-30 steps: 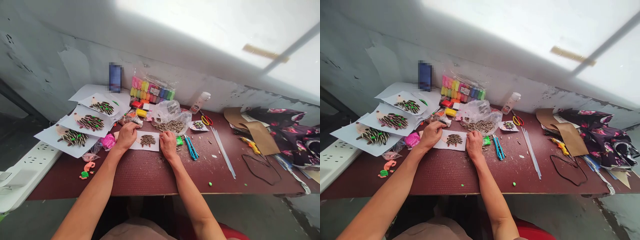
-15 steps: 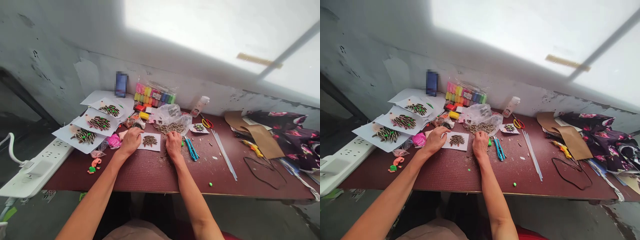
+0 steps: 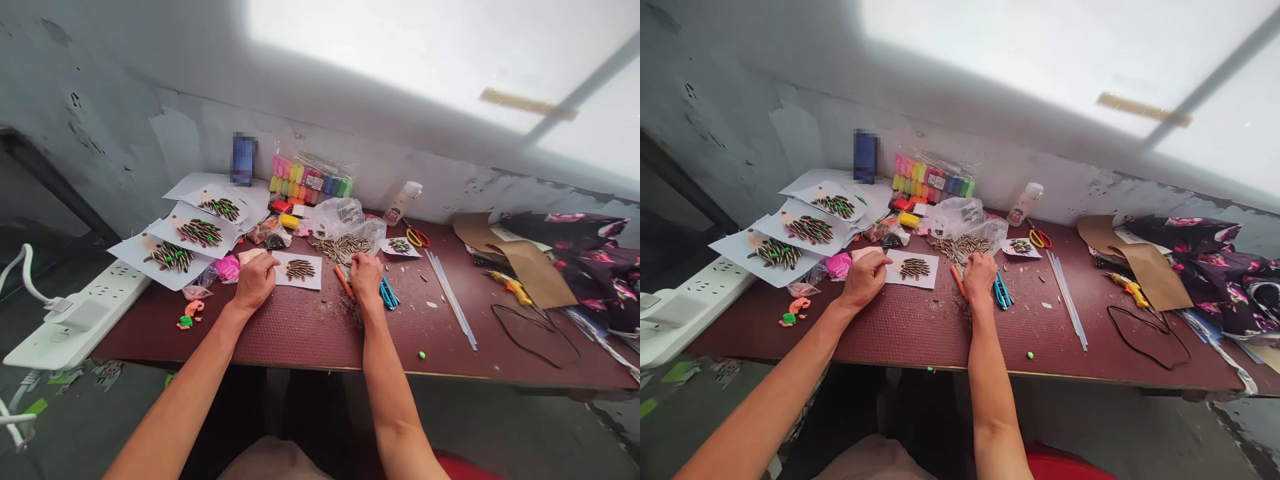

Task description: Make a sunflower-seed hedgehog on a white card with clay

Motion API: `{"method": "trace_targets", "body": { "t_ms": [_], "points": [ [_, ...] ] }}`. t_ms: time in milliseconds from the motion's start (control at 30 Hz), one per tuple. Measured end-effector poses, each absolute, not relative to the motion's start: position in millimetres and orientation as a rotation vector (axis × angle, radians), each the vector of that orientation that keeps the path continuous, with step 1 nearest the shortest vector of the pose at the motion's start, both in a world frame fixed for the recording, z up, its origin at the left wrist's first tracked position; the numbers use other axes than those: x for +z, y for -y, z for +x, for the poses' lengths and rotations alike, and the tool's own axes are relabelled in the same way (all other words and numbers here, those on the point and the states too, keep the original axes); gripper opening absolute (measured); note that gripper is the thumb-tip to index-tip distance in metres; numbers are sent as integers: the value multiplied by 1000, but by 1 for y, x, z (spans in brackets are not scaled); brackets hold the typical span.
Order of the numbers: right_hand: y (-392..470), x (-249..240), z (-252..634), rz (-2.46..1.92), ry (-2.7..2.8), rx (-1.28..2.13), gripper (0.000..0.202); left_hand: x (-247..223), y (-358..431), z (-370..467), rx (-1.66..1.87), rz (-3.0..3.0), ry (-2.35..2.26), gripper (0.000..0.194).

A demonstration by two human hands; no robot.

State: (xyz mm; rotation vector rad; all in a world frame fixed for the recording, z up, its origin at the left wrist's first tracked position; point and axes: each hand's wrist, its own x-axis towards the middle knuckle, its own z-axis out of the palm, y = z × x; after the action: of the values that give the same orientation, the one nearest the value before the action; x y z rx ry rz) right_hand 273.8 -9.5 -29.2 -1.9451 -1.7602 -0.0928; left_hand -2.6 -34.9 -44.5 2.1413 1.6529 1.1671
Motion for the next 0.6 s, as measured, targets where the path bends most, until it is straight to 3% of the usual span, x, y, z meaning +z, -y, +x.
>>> {"method": "trace_targets", "body": {
  "t_ms": [167, 467, 600],
  "points": [
    [19, -12, 267, -2146, 1850, -19, 18, -49, 34, -5, 1190, 2172, -1643, 27],
    [25, 4, 261, -2260, 2011, 100, 41, -54, 32, -7, 1224, 2182, -1632, 27],
    [26, 3, 254, -2220, 2108, 127, 35, -55, 32, -7, 1224, 2174, -1636, 27]
  ]
}}
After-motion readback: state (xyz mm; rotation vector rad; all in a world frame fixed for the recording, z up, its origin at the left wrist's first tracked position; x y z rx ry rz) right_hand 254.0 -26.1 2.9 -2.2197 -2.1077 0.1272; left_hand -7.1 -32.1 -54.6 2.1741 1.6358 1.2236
